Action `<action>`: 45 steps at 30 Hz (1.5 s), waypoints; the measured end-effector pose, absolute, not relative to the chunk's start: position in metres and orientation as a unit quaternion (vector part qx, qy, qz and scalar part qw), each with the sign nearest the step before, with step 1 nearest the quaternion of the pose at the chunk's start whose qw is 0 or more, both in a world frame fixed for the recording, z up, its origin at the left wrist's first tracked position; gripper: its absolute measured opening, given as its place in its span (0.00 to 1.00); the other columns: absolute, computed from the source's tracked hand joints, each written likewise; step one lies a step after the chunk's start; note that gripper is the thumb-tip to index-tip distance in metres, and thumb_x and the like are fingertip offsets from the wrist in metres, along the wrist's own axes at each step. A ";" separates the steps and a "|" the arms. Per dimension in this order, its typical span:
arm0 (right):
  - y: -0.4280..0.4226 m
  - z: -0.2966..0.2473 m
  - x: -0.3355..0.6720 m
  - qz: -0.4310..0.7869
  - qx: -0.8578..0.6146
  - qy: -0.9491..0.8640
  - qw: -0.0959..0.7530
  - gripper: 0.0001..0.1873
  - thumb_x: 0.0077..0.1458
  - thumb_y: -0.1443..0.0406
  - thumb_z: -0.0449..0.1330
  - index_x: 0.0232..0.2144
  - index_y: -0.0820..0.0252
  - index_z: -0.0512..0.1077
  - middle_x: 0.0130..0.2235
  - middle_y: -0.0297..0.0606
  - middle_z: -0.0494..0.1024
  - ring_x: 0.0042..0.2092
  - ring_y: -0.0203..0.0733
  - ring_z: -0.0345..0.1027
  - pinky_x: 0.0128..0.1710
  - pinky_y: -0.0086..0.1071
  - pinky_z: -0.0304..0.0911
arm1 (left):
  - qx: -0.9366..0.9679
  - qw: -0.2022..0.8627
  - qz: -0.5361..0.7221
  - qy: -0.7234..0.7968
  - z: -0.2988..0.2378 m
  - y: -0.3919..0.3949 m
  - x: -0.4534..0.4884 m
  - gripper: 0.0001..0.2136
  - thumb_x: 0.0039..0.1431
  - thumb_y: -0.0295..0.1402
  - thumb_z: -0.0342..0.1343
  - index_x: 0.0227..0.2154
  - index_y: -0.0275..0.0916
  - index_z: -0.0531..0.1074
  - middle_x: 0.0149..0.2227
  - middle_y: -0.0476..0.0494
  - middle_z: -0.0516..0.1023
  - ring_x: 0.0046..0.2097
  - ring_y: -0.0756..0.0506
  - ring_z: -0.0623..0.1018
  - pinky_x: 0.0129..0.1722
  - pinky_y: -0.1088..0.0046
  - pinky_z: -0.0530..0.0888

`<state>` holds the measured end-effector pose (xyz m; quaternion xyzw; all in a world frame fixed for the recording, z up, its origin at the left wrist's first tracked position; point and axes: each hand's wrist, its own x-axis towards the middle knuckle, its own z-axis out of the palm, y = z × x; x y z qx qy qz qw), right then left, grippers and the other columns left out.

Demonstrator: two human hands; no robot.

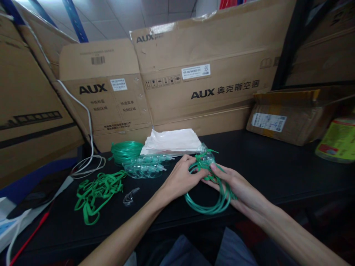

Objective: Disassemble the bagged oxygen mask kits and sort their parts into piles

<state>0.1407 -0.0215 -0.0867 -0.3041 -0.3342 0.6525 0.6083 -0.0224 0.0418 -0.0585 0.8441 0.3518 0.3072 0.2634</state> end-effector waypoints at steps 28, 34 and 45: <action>-0.014 -0.084 0.187 0.603 -0.341 -0.349 0.631 0.07 0.58 0.64 0.69 0.37 0.64 0.81 0.37 0.41 0.83 0.36 0.35 0.77 0.44 0.25 0.75 | 0.830 -0.028 0.010 0.557 -0.012 0.131 0.077 0.26 0.58 0.46 0.64 0.53 0.33 0.75 0.56 0.28 0.77 0.58 0.33 0.75 0.54 0.54 0.74; -0.015 -0.082 0.186 0.603 -0.341 -0.349 0.630 0.09 0.58 0.64 0.69 0.39 0.64 0.81 0.39 0.42 0.83 0.37 0.36 0.77 0.45 0.26 0.75 | 0.839 -0.038 0.010 0.543 -0.008 0.137 0.073 0.16 0.67 0.39 0.58 0.52 0.36 0.73 0.54 0.37 0.75 0.54 0.39 0.77 0.53 0.54 0.75; -0.017 -0.078 0.184 0.600 -0.351 -0.358 0.623 0.10 0.57 0.62 0.70 0.38 0.64 0.80 0.39 0.40 0.83 0.37 0.35 0.77 0.45 0.26 0.73 | 0.838 -0.041 0.032 0.543 -0.017 0.150 0.064 0.17 0.67 0.41 0.57 0.51 0.35 0.73 0.53 0.37 0.76 0.53 0.40 0.77 0.54 0.53 0.74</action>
